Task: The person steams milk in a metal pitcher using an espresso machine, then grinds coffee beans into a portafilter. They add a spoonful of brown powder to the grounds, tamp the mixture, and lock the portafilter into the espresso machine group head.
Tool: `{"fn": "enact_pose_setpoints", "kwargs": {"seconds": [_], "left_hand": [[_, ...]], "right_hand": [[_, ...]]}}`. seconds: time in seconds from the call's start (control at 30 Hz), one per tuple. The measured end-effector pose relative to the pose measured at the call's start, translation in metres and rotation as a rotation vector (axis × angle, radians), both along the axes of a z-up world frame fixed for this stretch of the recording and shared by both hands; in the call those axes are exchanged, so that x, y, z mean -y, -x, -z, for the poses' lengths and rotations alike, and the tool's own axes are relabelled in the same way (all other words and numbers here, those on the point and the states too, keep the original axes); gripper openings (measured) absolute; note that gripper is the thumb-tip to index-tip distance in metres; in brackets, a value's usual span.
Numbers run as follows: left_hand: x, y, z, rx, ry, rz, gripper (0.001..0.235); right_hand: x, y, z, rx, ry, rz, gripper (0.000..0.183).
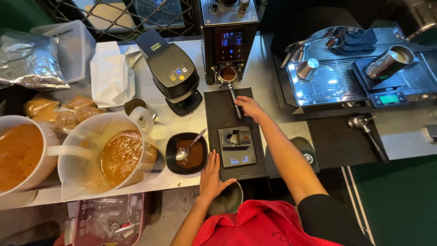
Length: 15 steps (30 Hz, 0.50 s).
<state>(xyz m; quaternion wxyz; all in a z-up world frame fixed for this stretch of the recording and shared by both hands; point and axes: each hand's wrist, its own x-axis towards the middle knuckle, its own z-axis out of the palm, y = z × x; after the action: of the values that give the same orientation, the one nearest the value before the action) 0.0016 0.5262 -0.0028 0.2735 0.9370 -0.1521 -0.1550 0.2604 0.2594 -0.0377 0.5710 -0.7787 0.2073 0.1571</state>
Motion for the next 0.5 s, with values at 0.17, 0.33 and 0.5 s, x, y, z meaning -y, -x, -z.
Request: {"fn": "enact_pose_setpoints", "kwargs": {"seconds": [0.17, 0.33, 0.5], "left_hand": [[0.001, 0.0, 0.005, 0.006, -0.003, -0.014, 0.125], [0.002, -0.001, 0.013, 0.025, -0.022, -0.016, 0.125], [0.001, 0.001, 0.021, 0.039, 0.038, -0.03, 0.128]], "right_hand": [[-0.036, 0.025, -0.084, -0.012, -0.288, -0.032, 0.041], [-0.048, 0.029, -0.097, 0.045, -0.169, -0.012, 0.038], [-0.045, 0.028, -0.108, -0.086, -0.278, 0.012, 0.072]]}}
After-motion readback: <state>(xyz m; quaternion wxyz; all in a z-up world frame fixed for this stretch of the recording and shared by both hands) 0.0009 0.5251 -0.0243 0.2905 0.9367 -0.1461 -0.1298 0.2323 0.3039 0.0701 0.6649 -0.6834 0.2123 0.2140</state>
